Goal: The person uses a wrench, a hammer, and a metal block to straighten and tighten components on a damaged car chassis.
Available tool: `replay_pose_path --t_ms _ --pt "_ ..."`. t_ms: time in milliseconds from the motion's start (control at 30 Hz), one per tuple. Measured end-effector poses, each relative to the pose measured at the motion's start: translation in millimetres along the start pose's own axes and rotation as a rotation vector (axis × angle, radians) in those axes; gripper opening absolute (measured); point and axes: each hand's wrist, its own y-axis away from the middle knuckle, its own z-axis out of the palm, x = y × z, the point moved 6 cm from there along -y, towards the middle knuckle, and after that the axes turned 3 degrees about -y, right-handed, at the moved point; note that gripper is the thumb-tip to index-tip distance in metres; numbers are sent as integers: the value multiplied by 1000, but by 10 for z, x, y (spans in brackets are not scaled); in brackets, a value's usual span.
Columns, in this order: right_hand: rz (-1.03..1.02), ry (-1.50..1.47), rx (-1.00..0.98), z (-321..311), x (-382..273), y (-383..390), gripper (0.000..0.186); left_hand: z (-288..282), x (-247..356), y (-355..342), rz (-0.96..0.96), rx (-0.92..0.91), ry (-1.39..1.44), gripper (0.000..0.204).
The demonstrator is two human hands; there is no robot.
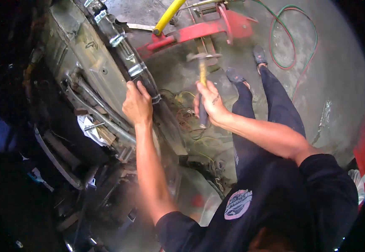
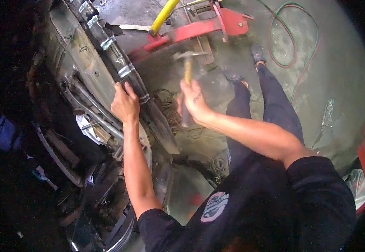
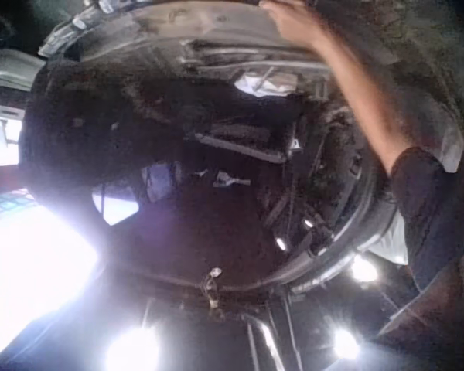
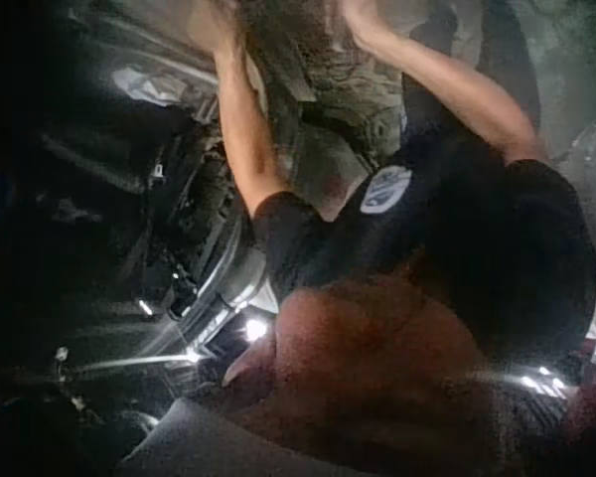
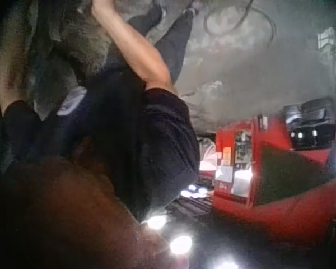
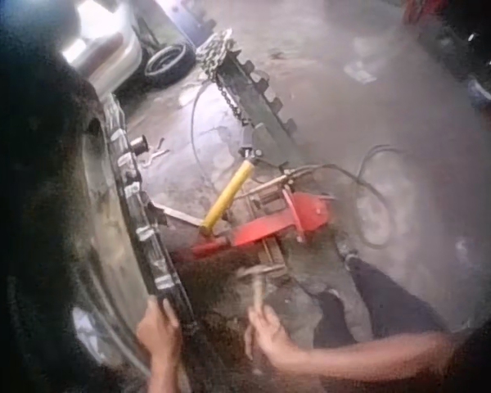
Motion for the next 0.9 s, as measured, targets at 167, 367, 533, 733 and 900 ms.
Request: replay_pose_path --t_ms 167,367,533,733,900 --pt "171 72 -192 597 312 135 25 -13 47 -45 -8 -19 37 27" --pt "16 103 -4 17 -204 -33 27 -9 -28 1 -34 -28 40 28" --pt "172 86 -195 283 80 -257 24 6 43 -36 15 26 33 24" --pt "251 52 -135 175 -52 -289 24 16 -22 -4 -17 21 7 24" --pt "309 120 -171 587 7 -59 21 16 -29 -4 -60 -51 30 24"
